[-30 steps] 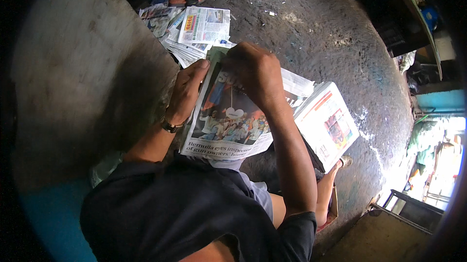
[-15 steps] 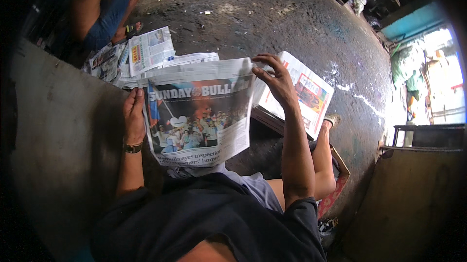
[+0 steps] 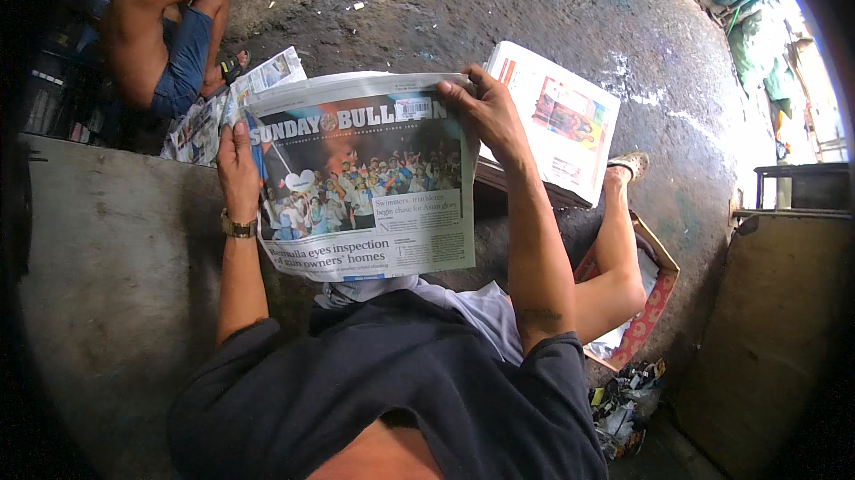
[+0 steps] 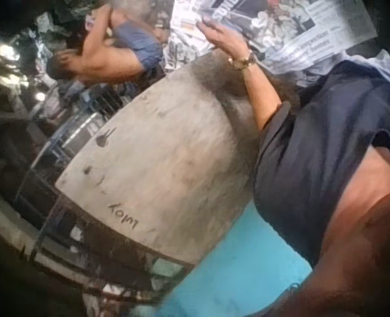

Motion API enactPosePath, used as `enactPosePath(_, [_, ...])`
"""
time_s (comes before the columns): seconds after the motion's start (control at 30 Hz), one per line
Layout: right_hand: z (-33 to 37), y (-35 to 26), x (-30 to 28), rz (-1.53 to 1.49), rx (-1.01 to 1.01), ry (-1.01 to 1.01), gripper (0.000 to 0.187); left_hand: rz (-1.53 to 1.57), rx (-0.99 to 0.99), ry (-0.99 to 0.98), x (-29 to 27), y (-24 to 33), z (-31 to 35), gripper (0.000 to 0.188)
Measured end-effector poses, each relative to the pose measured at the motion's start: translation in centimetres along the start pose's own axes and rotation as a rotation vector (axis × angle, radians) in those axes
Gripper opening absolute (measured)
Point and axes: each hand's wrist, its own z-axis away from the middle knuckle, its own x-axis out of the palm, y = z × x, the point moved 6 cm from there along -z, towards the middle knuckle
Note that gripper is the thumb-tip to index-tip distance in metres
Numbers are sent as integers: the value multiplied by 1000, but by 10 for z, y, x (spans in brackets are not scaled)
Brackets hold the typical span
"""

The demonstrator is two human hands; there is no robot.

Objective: The person sits on the ground and repeatedly picks up newspapers from a pile, opens them, and places them into a cardboard box. The person continues this process throughout the clip.

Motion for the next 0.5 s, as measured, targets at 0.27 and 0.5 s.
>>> enactPosePath(0.27, [-13, -22, 9, -49, -98, -174, 32, -91, 23, -84, 17, 16, -15, 26])
enactPosePath(0.5, [-9, -23, 2, 140, -141, -28, 29, 211, -242, -154, 16, 12, -21, 32])
